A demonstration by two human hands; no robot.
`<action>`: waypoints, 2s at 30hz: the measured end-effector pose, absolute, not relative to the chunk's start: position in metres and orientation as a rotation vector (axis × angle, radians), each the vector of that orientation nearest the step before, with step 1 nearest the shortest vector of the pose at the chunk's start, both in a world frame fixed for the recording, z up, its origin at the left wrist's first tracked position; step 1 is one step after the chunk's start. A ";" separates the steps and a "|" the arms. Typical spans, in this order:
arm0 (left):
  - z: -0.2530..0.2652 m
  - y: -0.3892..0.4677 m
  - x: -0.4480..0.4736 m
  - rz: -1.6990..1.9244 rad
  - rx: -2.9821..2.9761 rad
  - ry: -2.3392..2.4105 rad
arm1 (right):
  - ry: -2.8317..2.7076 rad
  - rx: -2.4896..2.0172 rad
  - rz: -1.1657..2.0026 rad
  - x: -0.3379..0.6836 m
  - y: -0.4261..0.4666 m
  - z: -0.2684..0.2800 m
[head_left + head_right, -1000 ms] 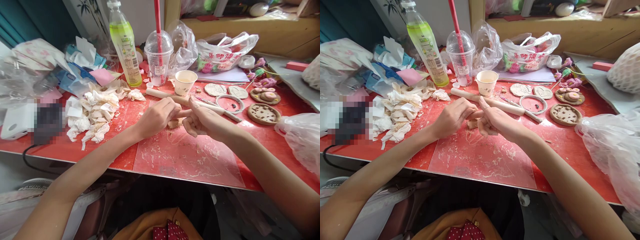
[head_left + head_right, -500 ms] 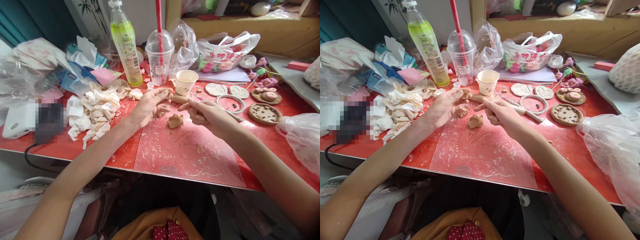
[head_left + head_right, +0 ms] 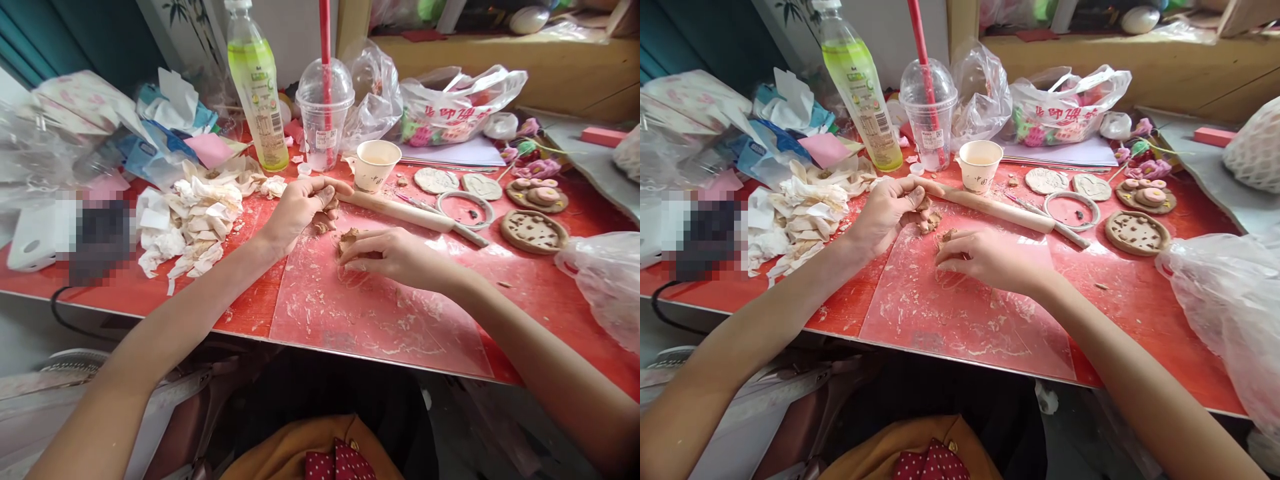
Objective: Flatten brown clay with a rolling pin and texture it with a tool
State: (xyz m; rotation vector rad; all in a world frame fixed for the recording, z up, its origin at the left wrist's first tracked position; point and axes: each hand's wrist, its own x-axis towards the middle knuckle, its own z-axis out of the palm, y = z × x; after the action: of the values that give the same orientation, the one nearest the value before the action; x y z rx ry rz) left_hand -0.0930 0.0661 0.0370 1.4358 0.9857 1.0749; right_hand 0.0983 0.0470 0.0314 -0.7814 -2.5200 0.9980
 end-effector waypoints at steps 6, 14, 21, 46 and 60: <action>0.037 0.065 -0.093 1.047 1.363 0.928 | -2.654 -0.862 0.705 0.098 0.049 0.025; 0.040 0.062 -0.091 1.016 1.294 0.905 | -2.963 -1.087 -0.263 0.085 0.027 0.029; 0.038 0.063 -0.089 0.970 1.343 0.967 | -3.096 -1.083 -0.274 0.078 0.018 0.035; 0.037 0.059 -0.087 0.650 1.535 0.753 | -2.063 -0.878 0.082 0.092 0.044 0.017; 0.042 0.055 -0.086 0.638 1.364 0.727 | -2.115 -1.074 0.239 0.096 0.042 0.026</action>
State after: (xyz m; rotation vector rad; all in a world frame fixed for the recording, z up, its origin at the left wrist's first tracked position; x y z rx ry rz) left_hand -0.0859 0.0554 0.0420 1.3641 0.7271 0.6381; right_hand 0.0958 0.0423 0.0263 -1.0740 -2.1152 0.2387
